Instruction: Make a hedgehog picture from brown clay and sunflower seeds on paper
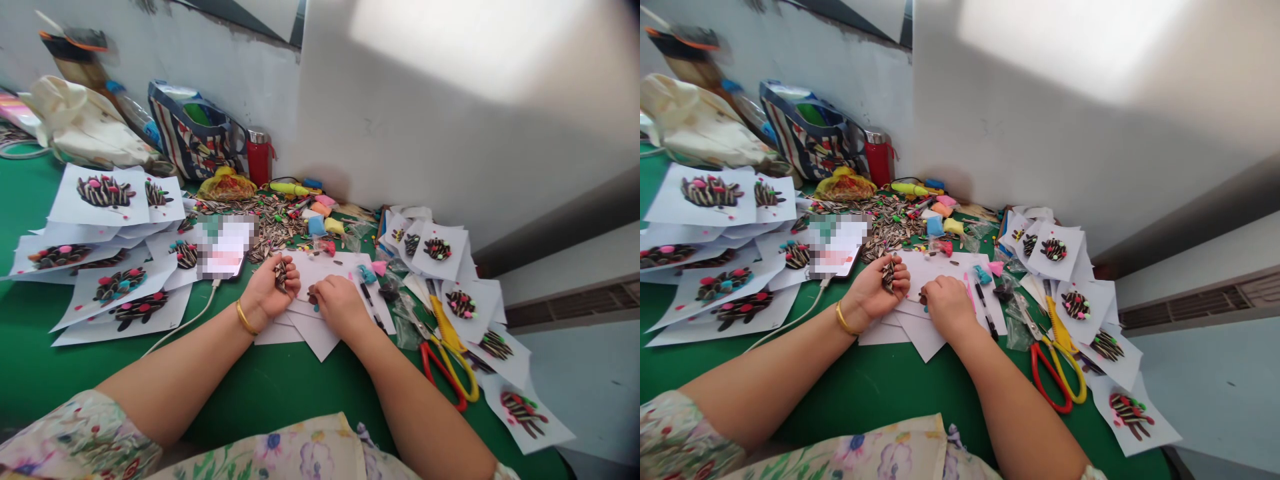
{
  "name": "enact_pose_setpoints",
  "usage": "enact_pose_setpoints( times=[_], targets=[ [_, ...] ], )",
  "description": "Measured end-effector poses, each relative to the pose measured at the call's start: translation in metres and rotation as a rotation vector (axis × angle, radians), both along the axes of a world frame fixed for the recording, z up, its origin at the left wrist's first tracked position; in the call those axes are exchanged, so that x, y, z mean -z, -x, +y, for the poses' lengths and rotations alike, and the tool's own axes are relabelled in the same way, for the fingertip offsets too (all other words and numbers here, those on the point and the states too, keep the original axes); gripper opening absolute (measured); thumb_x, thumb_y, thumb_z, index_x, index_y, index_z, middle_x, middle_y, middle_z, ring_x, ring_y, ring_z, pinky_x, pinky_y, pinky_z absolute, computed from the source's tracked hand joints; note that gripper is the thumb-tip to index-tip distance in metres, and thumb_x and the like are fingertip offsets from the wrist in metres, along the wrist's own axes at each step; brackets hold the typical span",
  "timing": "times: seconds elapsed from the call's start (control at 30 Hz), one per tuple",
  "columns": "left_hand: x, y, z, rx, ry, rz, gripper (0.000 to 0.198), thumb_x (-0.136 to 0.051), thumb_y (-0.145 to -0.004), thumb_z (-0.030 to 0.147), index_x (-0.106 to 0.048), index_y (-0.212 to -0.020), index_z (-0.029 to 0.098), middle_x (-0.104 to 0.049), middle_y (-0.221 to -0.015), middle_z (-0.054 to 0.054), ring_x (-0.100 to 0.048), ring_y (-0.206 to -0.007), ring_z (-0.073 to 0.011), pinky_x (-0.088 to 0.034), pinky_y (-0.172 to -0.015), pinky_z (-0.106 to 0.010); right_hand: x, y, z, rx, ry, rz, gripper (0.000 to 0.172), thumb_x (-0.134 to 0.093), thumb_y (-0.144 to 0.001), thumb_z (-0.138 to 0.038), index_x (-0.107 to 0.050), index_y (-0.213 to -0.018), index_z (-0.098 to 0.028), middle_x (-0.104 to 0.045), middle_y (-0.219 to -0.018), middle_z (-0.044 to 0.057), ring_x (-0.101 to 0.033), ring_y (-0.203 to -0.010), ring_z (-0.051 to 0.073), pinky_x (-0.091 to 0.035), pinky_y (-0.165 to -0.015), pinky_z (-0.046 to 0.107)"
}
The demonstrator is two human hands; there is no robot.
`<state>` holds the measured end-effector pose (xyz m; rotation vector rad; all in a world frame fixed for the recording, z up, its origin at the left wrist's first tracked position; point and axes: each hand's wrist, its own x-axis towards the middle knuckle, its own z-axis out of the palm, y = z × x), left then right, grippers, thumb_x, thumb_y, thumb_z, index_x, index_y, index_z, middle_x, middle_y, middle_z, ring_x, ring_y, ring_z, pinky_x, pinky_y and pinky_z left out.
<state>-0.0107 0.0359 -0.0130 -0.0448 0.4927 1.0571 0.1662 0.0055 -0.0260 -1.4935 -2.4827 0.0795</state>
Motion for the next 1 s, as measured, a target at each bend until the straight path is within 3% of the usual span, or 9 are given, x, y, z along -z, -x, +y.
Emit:
enact_pose_setpoints(
  times=[0.2,0.4,0.53,0.8,0.9,1.0],
  targets=[
    [0.003,0.000,0.000,0.006,-0.004,-0.012,0.021,-0.043,-0.097,0.021,-0.051,-0.078,0.015,-0.042,-0.062,0.003,-0.043,-0.048,-0.0067,-0.036,-0.041,-0.015,0.001,0.002,0.000,-0.003,-0.009,-0.018,0.018,-0.054,-0.095,-0.019,-0.071,-0.088,-0.018,-0.065,-0.088,0.008,-0.056,-0.085,0.021,-0.039,-0.078,0.033],
    [0.000,0.000,-0.001,0.010,0.000,-0.033,0.022,-0.041,-0.098,0.022,-0.052,-0.080,0.015,-0.045,-0.063,0.001,-0.046,-0.051,-0.0082,-0.041,-0.043,-0.016,-0.003,-0.008,-0.004,-0.009,-0.029,0.151,0.015,-0.055,-0.091,-0.017,-0.069,-0.097,-0.019,-0.066,-0.093,0.007,-0.057,-0.092,0.022,-0.042,-0.085,0.034],
    [-0.003,0.000,-0.003,0.001,0.010,-0.027,0.020,-0.043,-0.097,0.023,-0.054,-0.083,0.014,-0.050,-0.068,-0.001,-0.051,-0.056,-0.0097,-0.046,-0.047,-0.018,-0.005,-0.024,0.000,0.056,-0.067,0.204,0.031,-0.048,-0.086,-0.007,-0.066,-0.109,-0.017,-0.068,-0.101,0.009,-0.058,-0.099,0.024,-0.042,-0.090,0.037],
    [-0.006,0.000,-0.003,-0.007,0.032,-0.018,0.022,-0.043,-0.097,0.024,-0.056,-0.083,0.014,-0.052,-0.068,-0.002,-0.054,-0.058,-0.0105,-0.049,-0.049,-0.018,0.004,-0.033,0.008,0.050,0.081,0.215,0.063,-0.044,-0.077,-0.005,-0.052,-0.138,-0.017,-0.064,-0.130,0.009,-0.055,-0.120,0.024,-0.039,-0.102,0.041],
    [-0.007,0.000,-0.004,-0.011,0.042,-0.010,0.023,-0.043,-0.097,0.025,-0.057,-0.083,0.014,-0.054,-0.069,-0.003,-0.056,-0.058,-0.0110,-0.051,-0.050,-0.019,0.007,-0.029,0.008,0.039,0.137,0.233,0.068,-0.044,-0.077,-0.006,-0.046,-0.143,-0.017,-0.058,-0.139,0.010,-0.051,-0.128,0.024,-0.037,-0.107,0.042],
    [-0.008,-0.002,-0.004,-0.033,0.058,0.021,0.023,-0.044,-0.097,0.024,-0.060,-0.085,0.013,-0.059,-0.071,-0.005,-0.060,-0.062,-0.0123,-0.055,-0.054,-0.022,0.007,-0.027,0.008,0.051,0.191,0.247,0.068,-0.044,-0.078,-0.006,-0.044,-0.145,-0.016,-0.061,-0.136,0.010,-0.054,-0.126,0.023,-0.038,-0.107,0.042]
  ],
)
